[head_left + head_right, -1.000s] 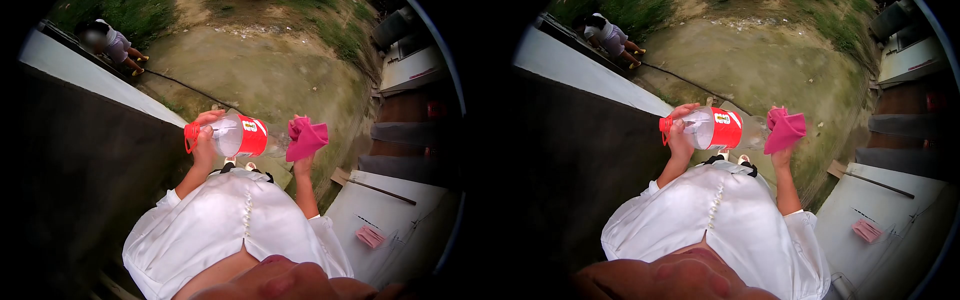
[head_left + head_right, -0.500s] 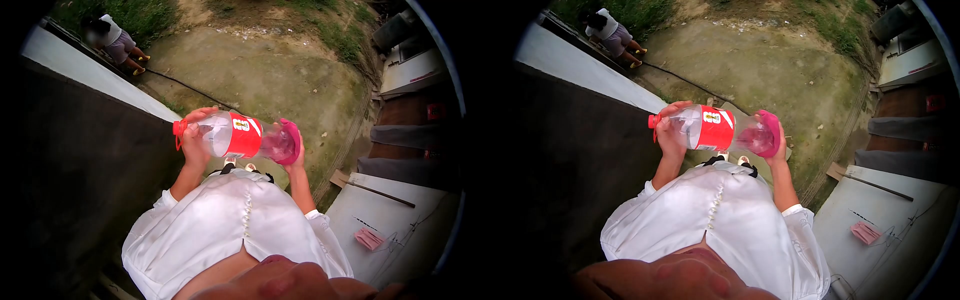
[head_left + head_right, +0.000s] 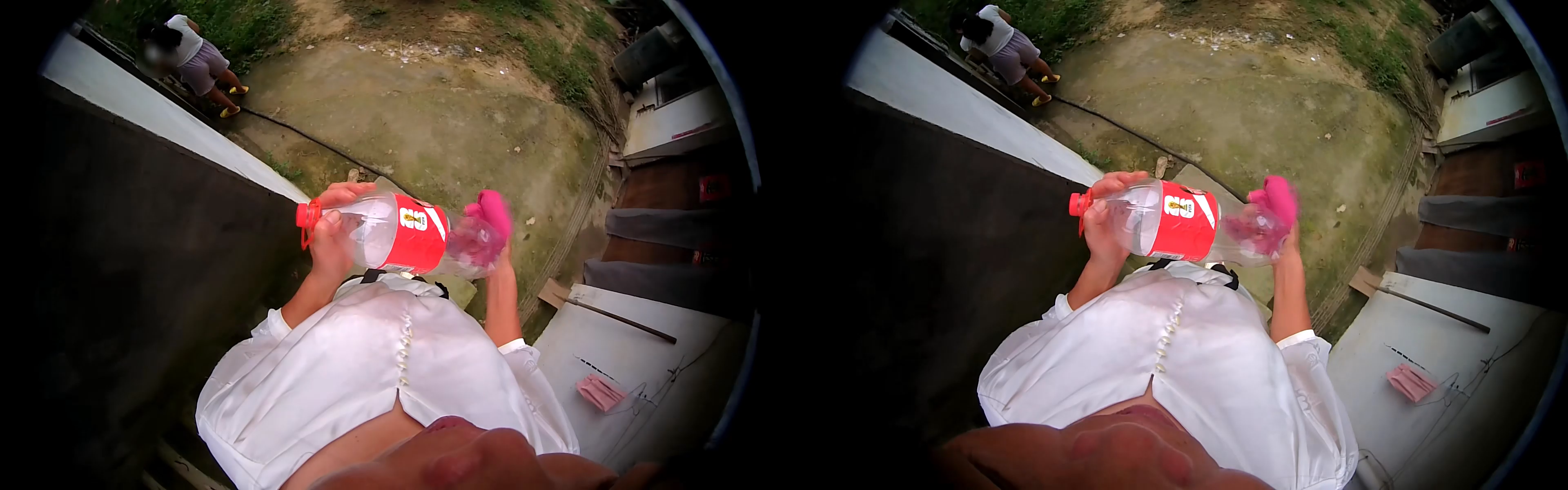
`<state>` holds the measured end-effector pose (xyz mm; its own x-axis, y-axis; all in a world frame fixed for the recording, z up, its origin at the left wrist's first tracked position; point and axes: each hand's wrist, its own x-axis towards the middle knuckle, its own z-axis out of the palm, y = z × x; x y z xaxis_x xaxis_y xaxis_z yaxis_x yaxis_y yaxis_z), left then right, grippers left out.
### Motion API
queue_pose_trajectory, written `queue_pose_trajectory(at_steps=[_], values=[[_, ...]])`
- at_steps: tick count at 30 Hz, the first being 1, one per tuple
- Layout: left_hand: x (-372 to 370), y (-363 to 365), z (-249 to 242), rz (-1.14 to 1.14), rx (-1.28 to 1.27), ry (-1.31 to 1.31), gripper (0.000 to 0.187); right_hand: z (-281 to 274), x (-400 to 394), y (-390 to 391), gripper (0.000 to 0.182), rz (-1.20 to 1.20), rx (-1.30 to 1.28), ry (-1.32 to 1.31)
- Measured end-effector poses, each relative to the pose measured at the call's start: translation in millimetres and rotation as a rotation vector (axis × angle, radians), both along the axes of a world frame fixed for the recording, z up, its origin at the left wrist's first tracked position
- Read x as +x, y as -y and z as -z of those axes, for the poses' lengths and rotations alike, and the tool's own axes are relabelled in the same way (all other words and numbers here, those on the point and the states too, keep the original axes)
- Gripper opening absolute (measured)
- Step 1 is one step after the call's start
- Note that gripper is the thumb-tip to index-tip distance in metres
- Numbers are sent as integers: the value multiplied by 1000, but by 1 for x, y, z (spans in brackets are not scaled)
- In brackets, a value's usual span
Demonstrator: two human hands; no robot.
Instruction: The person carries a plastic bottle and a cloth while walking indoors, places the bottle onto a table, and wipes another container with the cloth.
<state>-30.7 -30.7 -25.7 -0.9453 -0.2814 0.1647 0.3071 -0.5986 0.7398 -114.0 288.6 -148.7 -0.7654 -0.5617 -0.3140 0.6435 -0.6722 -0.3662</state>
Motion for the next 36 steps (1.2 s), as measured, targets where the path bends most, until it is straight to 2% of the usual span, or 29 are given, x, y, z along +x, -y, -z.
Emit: queue_pose_trajectory(at_steps=[2, 4, 5, 7, 8, 10, 13, 14, 15, 17, 18, 20, 22, 26, 28, 29, 30, 32, 34, 35, 36], values=[[2, -1, -2, -42, 12, 6, 35, 13, 2, -8, 53, -192, -229, -17], [-1, 6, 2, -83, 34, 49, 35, -1, 19, 14, 53, 87, 372, -187], [-2, 9, 4, -124, 58, 93, 36, -12, 28, 26, 53, 89, 372, -190], [4, 8, 7, -145, 88, 109, 36, -35, 50, 41, 52, 298, 300, -63], [6, 9, 9, -159, 120, 136, 35, -38, 54, 38, 52, 292, 298, -61], [5, 14, 15, -174, 151, 167, 34, -39, 53, 40, 55, 423, 276, -68], [6, 16, 19, -97, 207, 95, 34, -37, 42, 34, 54, 450, 387, -199], [6, 15, 20, -55, 191, 29, 35, -20, 33, 18, 54, 453, 388, -201], [5, 14, 20, -14, 176, -37, 35, 7, 23, -4, 52, 248, 228, -227], [8, 9, 15, -22, 191, -12, 35, 12, 25, -14, 51, 38, 67, -256], [8, 9, 14, -31, 205, 16, 35, -12, 32, 5, 51, 134, 357, -162], [6, 9, 16, -76, 203, 52, 35, -44, 48, 31, 52, 227, 644, -63], [9, 6, 19, -125, 201, 93, 34, -59, 64, 39, 56, 404, 322, -26], [11, 8, 21, -119, 208, 105, 35, -63, 63, 28, 55, 429, 341, -150], [7, 13, 23, -81, 224, 79, 36, -75, 53, 32, 57, 391, 543, -215], [5, 13, 23, -41, 225, 16, 36, -56, 45, 19, 57, 396, 546, -216], [3, 13, 23, -5, 225, -48, 37, -22, 34, -3, 56, 196, 202, -219], [3, 15, 21, 6, 253, -31, 37, -8, 35, -6, 56, -10, -141, -219], [2, 12, 19, 20, 279, -11, 37, -26, 60, 32, 51, 339, 190, -319], [2, 11, 18, 6, 286, -1, 36, -22, 69, 38, 51, 341, 192, -320], [2, 9, 17, -9, 293, 9, 36, -15, 76, 42, 47, 314, 104, -140]])
